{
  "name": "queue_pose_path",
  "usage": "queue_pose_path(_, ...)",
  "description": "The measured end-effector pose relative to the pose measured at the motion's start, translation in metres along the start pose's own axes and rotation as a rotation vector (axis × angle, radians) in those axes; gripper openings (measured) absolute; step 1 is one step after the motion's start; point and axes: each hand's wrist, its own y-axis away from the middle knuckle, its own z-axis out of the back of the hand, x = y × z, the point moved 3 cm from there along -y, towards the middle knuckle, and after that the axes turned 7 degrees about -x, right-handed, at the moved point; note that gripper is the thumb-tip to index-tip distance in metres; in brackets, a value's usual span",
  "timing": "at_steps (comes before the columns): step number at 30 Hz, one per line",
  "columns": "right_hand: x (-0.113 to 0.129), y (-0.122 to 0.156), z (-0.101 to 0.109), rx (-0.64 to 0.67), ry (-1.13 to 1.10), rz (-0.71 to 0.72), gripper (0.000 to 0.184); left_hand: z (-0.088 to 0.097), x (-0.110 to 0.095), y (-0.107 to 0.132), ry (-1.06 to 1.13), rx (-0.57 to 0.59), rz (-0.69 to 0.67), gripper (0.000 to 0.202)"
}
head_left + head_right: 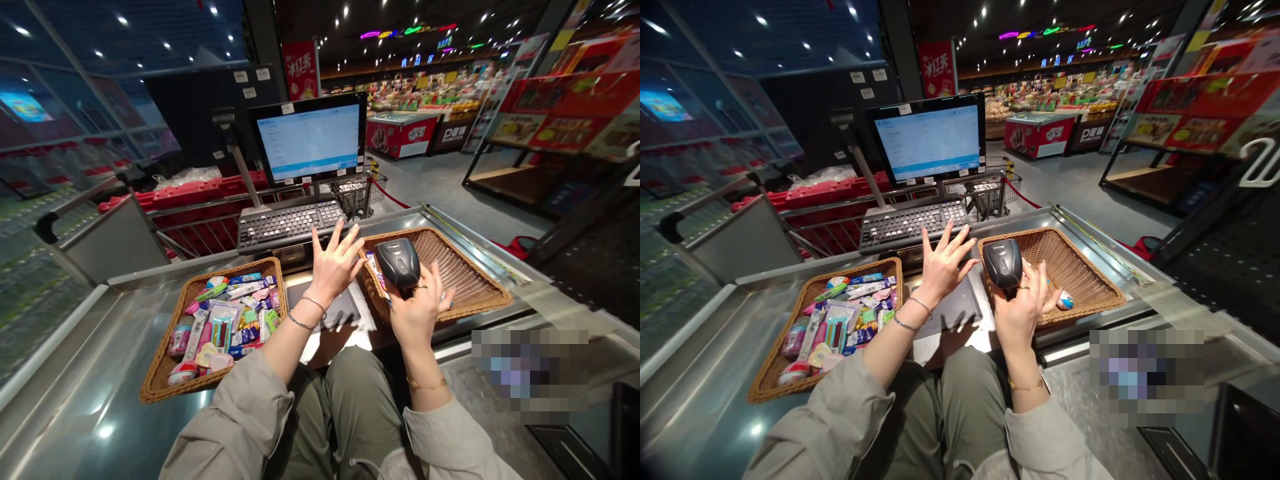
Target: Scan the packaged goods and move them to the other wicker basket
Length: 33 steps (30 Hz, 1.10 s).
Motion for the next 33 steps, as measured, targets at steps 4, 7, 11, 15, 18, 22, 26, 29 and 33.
queue_pose_path(4, 0.009, 0.0, -0.002, 0.012, -0.026, -0.006, 0.045, 0.014, 0.012, 0.008, -0.017, -0.03, 0.027, 0.039)
queue_pose_path(7, 0.016, 0.002, -0.003, 0.035, -0.042, 0.012, 0.045, 0.025, 0.021, 0.014, -0.03, -0.047, 0.046, 0.038)
queue_pose_path(11, 0.025, 0.005, -0.007, 0.058, -0.054, 0.039, 0.044, 0.037, 0.035, 0.023, -0.044, -0.064, 0.08, 0.038)
queue_pose_path(15, 0.034, 0.007, -0.011, 0.082, -0.078, 0.073, 0.04, 0.05, 0.048, 0.033, -0.068, -0.103, 0.115, 0.037)
queue_pose_path(18, 0.043, 0.009, -0.014, 0.103, -0.099, 0.095, 0.038, 0.061, 0.058, 0.041, -0.082, -0.105, 0.155, 0.036)
queue_pose_path(22, 0.055, 0.013, -0.02, 0.165, -0.118, 0.105, 0.04, 0.077, 0.071, 0.052, -0.102, -0.061, 0.237, 0.037)
queue_pose_path(26, 0.065, 0.018, -0.026, 0.218, -0.139, 0.126, 0.038, 0.092, 0.086, 0.067, -0.132, -0.061, 0.287, 0.037)
queue_pose_path(29, 0.073, 0.023, -0.032, 0.26, -0.153, 0.158, 0.035, 0.103, 0.096, 0.082, -0.178, -0.057, 0.314, 0.038)
queue_pose_path(33, 0.082, 0.029, -0.043, 0.299, -0.163, 0.203, 0.029, 0.117, 0.108, 0.102, -0.235, -0.031, 0.364, 0.038)
